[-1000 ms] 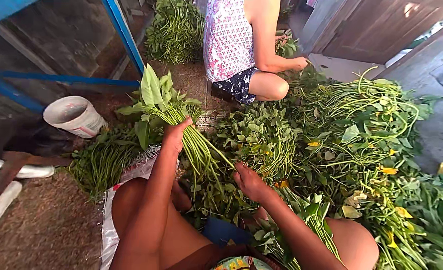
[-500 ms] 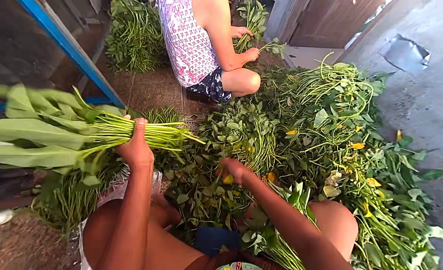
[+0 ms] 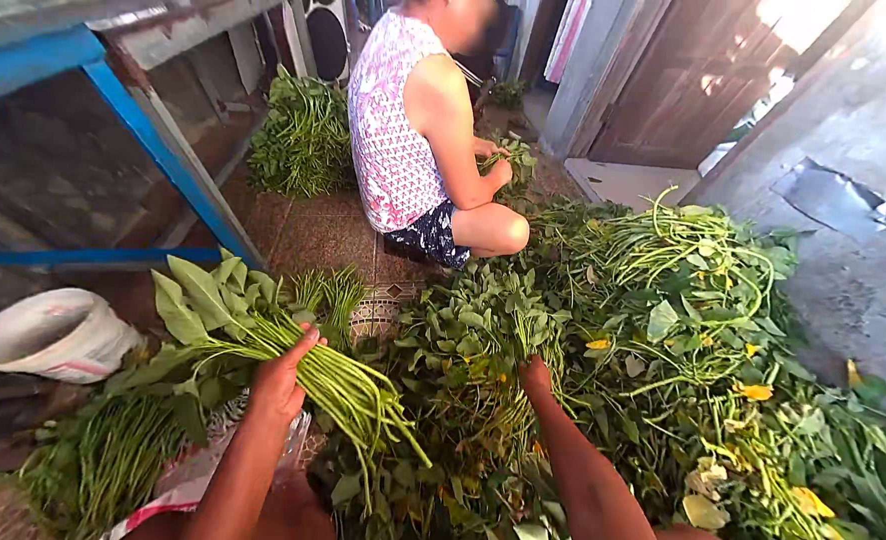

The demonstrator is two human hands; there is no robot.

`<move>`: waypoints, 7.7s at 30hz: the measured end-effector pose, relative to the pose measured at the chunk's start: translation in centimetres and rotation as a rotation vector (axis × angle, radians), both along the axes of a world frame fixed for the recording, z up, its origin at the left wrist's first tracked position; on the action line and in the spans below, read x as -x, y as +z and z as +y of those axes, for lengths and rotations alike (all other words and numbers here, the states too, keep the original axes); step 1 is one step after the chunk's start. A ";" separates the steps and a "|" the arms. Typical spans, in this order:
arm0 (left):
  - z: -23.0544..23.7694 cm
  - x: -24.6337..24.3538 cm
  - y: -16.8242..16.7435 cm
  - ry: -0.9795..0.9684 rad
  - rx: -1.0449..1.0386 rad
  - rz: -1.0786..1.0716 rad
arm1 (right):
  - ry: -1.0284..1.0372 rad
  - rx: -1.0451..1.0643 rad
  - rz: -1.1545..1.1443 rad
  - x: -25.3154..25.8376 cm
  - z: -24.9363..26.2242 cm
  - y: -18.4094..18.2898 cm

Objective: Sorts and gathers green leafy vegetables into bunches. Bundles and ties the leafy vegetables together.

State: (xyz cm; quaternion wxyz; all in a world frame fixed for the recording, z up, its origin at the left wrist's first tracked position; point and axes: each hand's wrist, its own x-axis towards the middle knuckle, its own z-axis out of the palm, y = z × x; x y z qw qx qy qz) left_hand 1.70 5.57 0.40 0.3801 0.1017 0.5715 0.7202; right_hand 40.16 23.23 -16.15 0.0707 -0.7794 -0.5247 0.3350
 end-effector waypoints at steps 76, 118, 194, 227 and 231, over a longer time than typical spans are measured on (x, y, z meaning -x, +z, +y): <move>-3.0 2.0 2.8 0.343 -0.319 0.047 | -1.038 -0.204 1.557 14.2 -13.4 6.9; -2.3 -8.6 -0.8 -0.676 -0.133 0.075 | -0.035 -0.246 0.818 5.3 -1.4 6.7; -1.6 -1.6 1.0 0.047 -0.144 -0.016 | 0.572 0.096 0.802 11.3 -16.4 14.5; 1.0 -2.7 1.1 -0.202 -0.019 0.060 | -0.112 -0.309 0.231 2.0 0.0 10.2; 1.1 -3.9 0.7 -0.258 0.014 0.064 | -0.019 -0.385 0.312 3.0 -1.6 12.5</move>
